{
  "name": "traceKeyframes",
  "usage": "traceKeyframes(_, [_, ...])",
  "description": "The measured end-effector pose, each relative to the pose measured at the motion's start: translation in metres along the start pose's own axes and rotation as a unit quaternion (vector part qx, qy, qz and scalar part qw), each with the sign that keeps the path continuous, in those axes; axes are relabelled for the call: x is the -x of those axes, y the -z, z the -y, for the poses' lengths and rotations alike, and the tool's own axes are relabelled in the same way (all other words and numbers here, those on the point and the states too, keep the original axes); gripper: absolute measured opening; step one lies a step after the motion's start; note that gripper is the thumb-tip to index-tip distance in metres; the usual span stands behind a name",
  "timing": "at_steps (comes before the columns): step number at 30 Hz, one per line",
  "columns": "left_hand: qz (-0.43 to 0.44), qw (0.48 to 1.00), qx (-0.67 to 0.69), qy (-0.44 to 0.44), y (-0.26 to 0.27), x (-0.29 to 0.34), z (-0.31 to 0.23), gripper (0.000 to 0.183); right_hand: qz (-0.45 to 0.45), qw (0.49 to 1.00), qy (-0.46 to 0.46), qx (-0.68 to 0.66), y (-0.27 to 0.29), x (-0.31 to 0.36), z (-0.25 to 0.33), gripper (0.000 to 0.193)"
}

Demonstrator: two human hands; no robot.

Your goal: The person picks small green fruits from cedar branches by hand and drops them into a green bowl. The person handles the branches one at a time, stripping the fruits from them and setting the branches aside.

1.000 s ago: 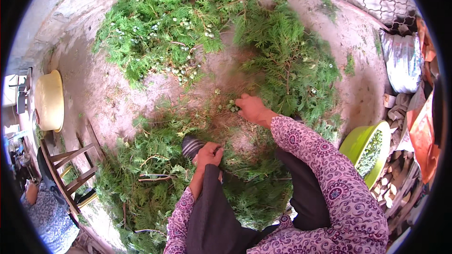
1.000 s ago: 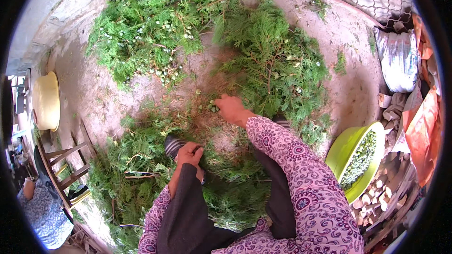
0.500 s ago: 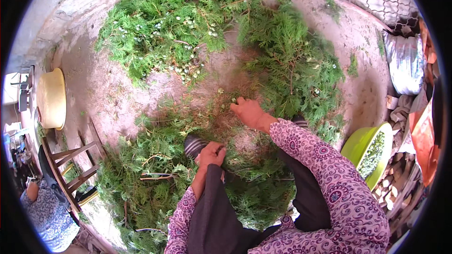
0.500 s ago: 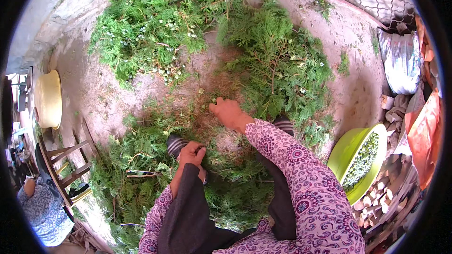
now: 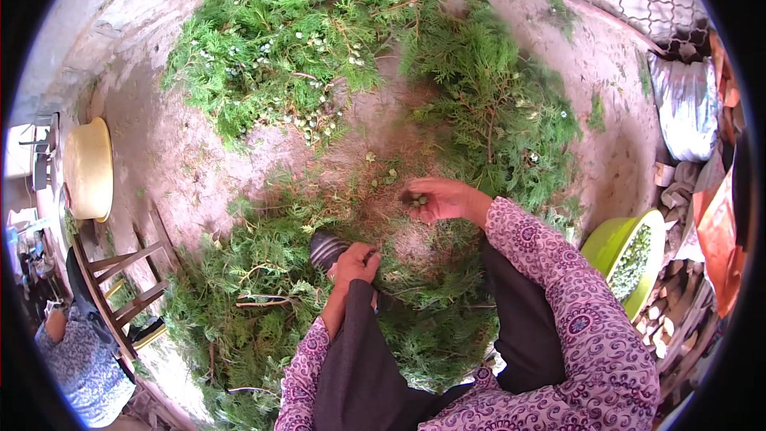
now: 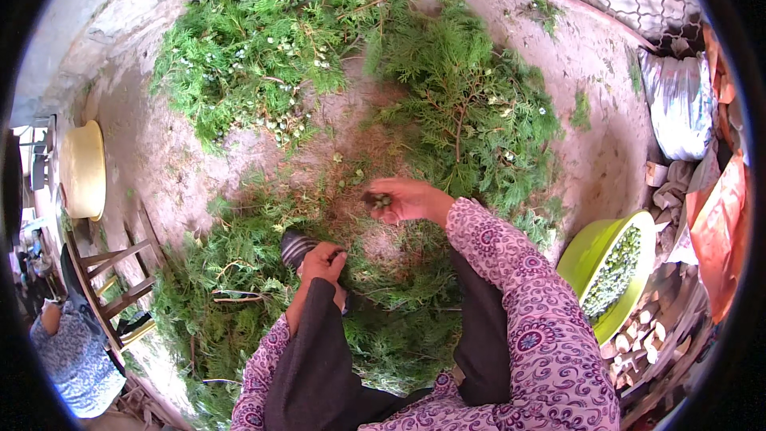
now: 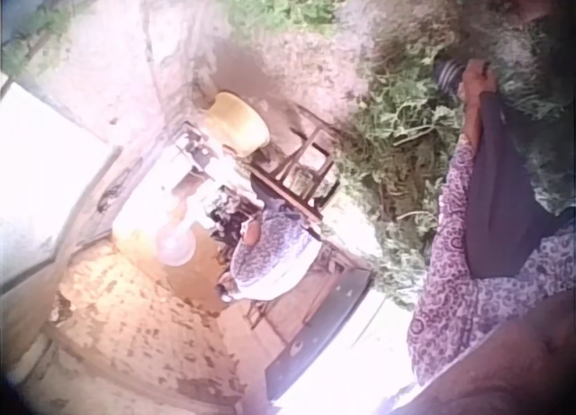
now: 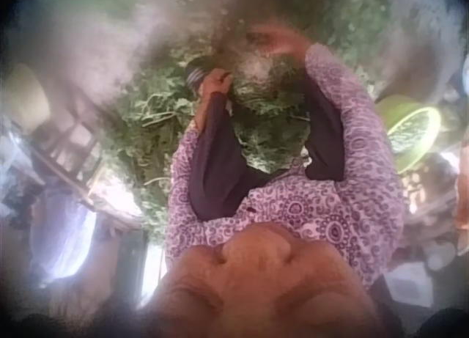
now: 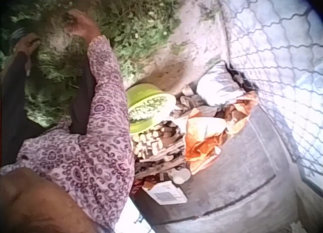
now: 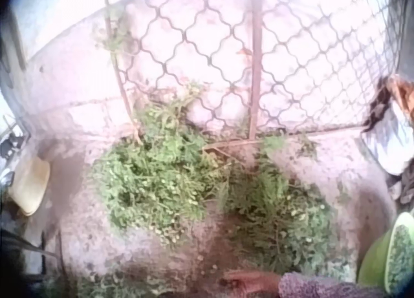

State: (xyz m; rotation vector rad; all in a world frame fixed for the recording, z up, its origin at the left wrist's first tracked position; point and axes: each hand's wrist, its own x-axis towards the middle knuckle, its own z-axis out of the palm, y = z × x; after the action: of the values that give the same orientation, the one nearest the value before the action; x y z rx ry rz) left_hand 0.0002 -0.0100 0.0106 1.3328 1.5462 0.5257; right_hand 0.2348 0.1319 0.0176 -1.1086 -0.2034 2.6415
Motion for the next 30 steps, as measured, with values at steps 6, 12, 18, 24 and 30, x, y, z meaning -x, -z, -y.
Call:
traceKeyframes(6, [0.001, 1.000, -0.023, -0.014, -0.005, -0.004, -0.007, 0.016, -0.184, 0.760, 0.253, 0.570, 0.004, -0.036, 0.021, 0.022])
traceKeyframes(12, [-0.005, 1.000, -0.009, -0.013, -0.008, -0.003, 0.003, 0.016, -0.228, 0.600, 0.337, 0.689, 0.001, -0.041, 0.004, 0.026])
traceKeyframes(18, [-0.001, 1.000, -0.026, -0.011, -0.008, -0.001, 0.004, 0.016, -0.129, 0.947, 0.074, 0.285, 0.015, -0.011, 0.021, 0.020])
traceKeyframes(24, [-0.002, 1.000, -0.017, -0.003, -0.005, -0.001, 0.003, 0.014, -0.128, 0.955, 0.093, 0.250, -0.003, -0.017, 0.026, 0.012])
traceKeyframes(30, [0.005, 0.999, -0.033, -0.003, -0.007, -0.002, -0.002, 0.015, -0.200, 0.589, 0.323, 0.713, 0.004, -0.046, 0.001, 0.020])
